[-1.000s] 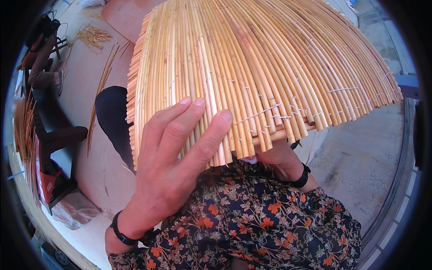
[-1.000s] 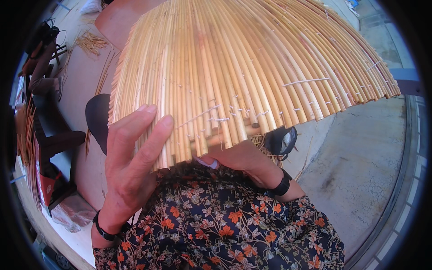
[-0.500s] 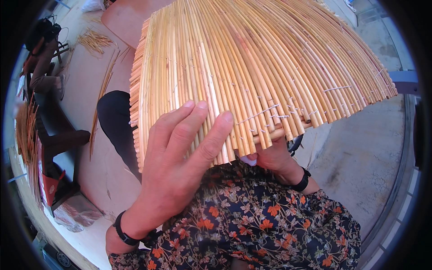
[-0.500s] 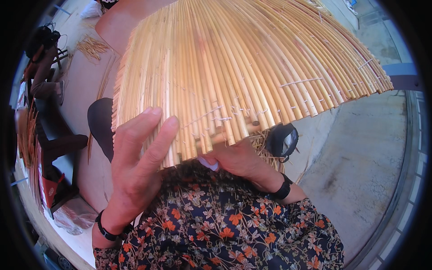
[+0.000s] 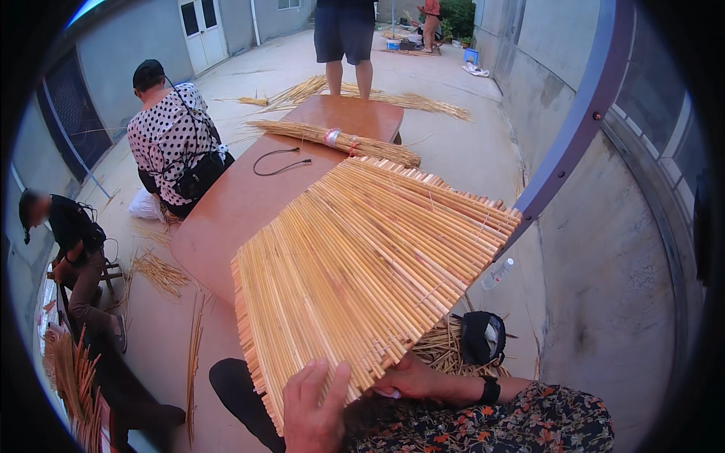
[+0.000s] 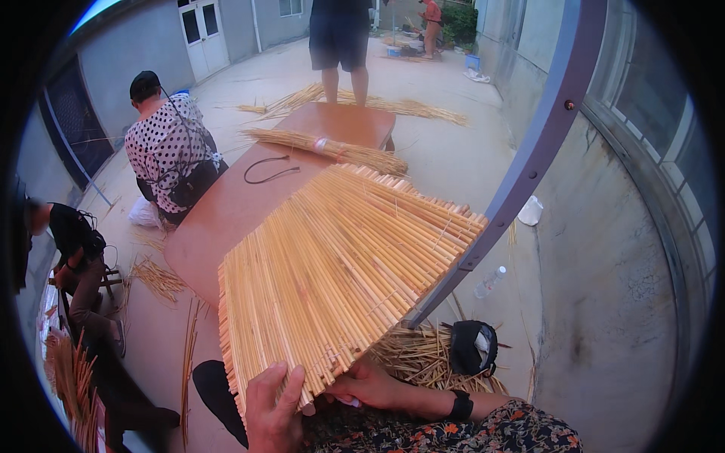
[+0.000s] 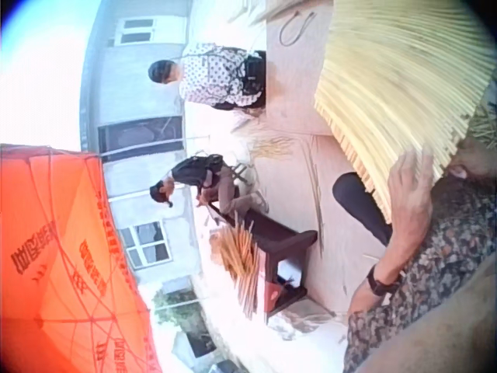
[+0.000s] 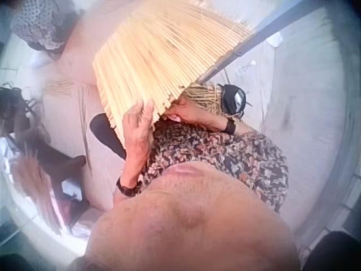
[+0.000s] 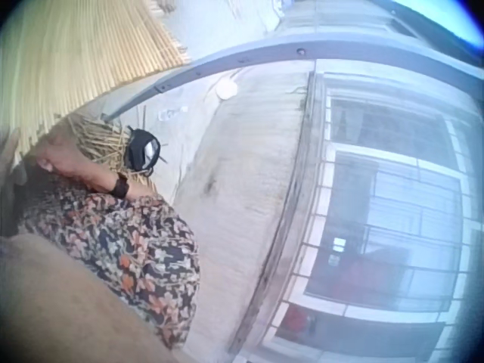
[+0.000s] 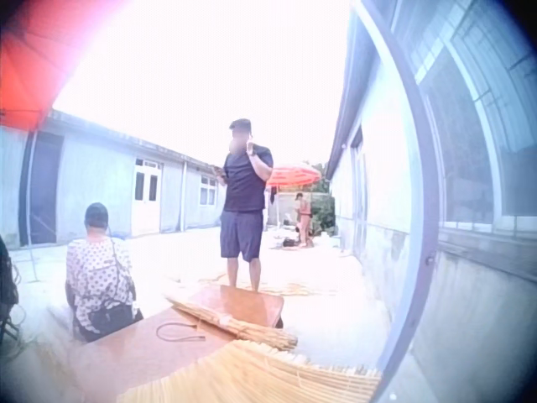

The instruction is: The person weaves a thin white string through a bundle of parallel bamboo sticks using a small tool. They repeatedly pass the tool through the gaps between the sticks and pull the string tight to secure the bundle.

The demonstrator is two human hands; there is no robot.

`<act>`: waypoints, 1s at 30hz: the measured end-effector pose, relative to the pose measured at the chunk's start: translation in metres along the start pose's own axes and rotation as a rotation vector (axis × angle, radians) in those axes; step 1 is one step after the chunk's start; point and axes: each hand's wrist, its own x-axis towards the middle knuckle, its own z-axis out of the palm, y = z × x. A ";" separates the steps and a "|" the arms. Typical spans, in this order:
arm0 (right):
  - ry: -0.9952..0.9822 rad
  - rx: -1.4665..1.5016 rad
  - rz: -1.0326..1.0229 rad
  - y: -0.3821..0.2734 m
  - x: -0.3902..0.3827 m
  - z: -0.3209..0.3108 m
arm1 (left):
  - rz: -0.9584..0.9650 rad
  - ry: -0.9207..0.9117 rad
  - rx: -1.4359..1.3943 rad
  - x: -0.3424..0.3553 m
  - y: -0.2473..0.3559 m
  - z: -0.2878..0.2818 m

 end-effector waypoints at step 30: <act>-0.028 0.148 -0.077 0.014 0.006 -0.005 | 0.171 0.048 0.182 -0.001 -0.029 0.012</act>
